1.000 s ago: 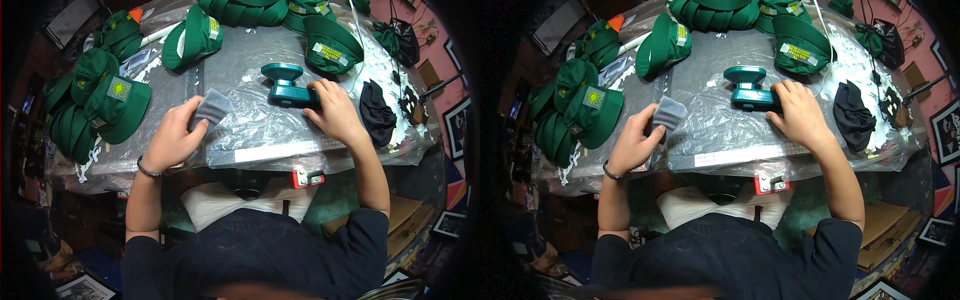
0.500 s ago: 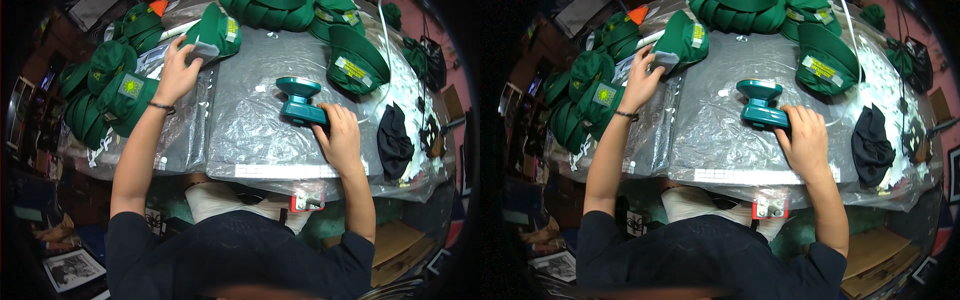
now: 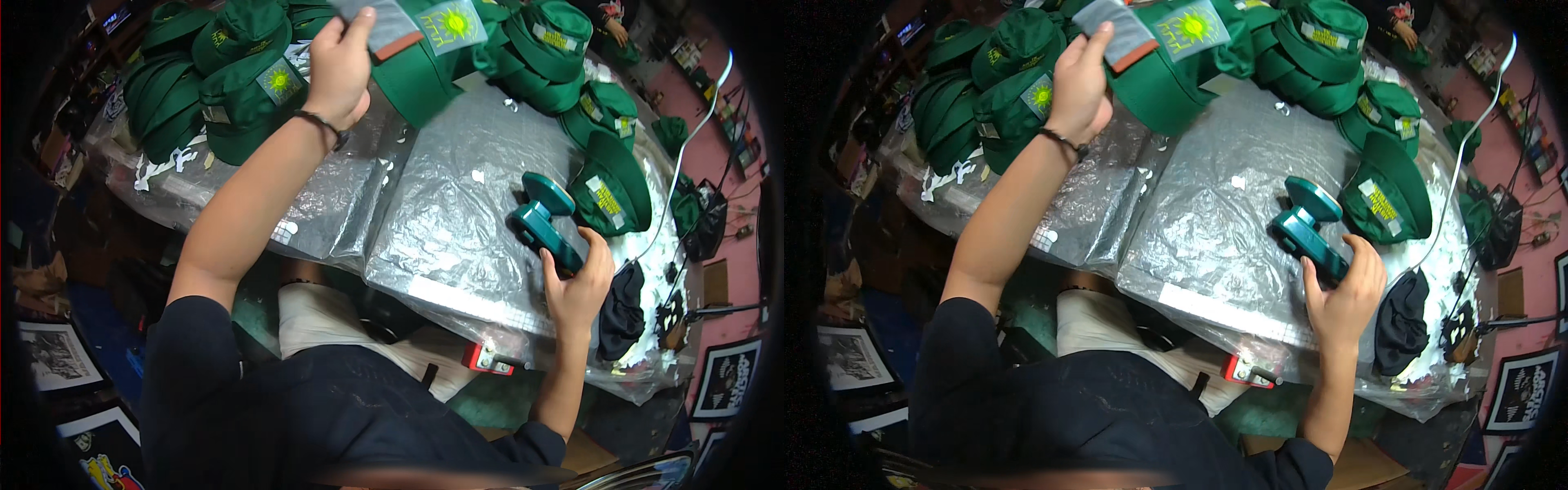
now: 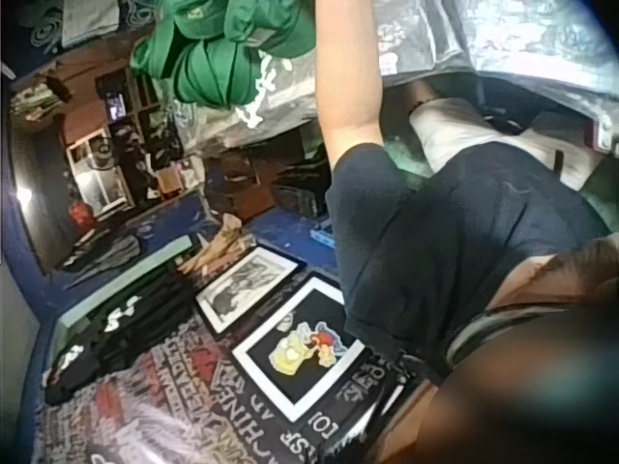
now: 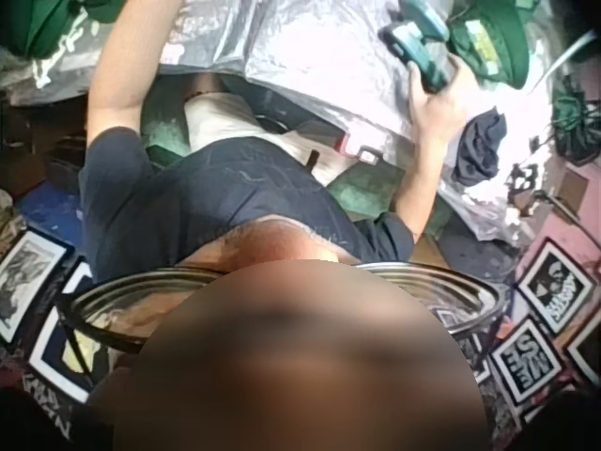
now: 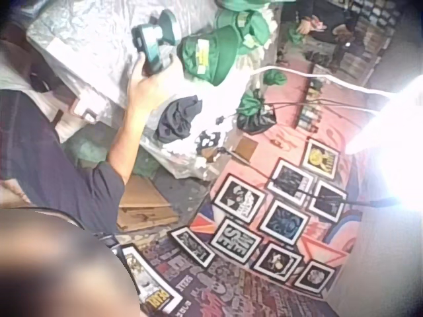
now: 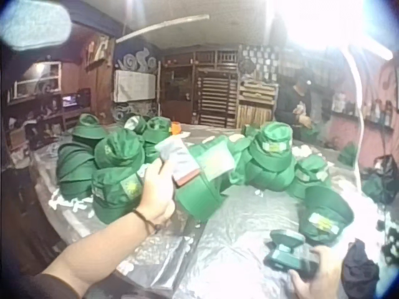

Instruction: Ironing logo patches onto green bucket hats and baseball caps.

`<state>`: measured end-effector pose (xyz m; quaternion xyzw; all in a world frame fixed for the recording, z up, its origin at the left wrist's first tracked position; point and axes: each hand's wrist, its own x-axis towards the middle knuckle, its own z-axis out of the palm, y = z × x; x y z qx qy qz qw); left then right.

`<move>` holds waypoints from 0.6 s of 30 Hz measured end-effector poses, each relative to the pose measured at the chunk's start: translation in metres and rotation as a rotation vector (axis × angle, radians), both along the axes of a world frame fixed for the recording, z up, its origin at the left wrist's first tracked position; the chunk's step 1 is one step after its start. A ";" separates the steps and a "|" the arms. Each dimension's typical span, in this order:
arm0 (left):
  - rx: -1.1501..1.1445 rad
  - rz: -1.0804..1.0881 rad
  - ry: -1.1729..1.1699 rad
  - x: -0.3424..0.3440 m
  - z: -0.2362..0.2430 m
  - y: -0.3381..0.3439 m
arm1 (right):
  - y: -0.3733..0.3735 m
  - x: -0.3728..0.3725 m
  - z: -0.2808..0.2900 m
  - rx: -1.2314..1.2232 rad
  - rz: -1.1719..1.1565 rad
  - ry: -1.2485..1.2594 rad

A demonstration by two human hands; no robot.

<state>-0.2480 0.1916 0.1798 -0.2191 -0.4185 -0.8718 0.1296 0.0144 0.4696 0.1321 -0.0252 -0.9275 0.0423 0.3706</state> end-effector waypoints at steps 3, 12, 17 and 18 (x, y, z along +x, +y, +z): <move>0.122 -0.138 -0.271 0.025 0.005 -0.019 | -0.021 -0.006 0.037 -0.383 0.244 -0.137; 0.182 -0.545 -0.587 0.025 -0.050 -0.020 | -0.076 -0.119 -0.015 -2.090 1.063 -0.433; 0.169 -0.797 -0.581 0.008 -0.078 -0.023 | -0.060 -0.114 -0.030 -2.140 0.896 -0.347; 0.165 -0.801 -0.599 0.009 -0.078 -0.022 | -0.057 -0.113 -0.034 -2.155 0.879 -0.343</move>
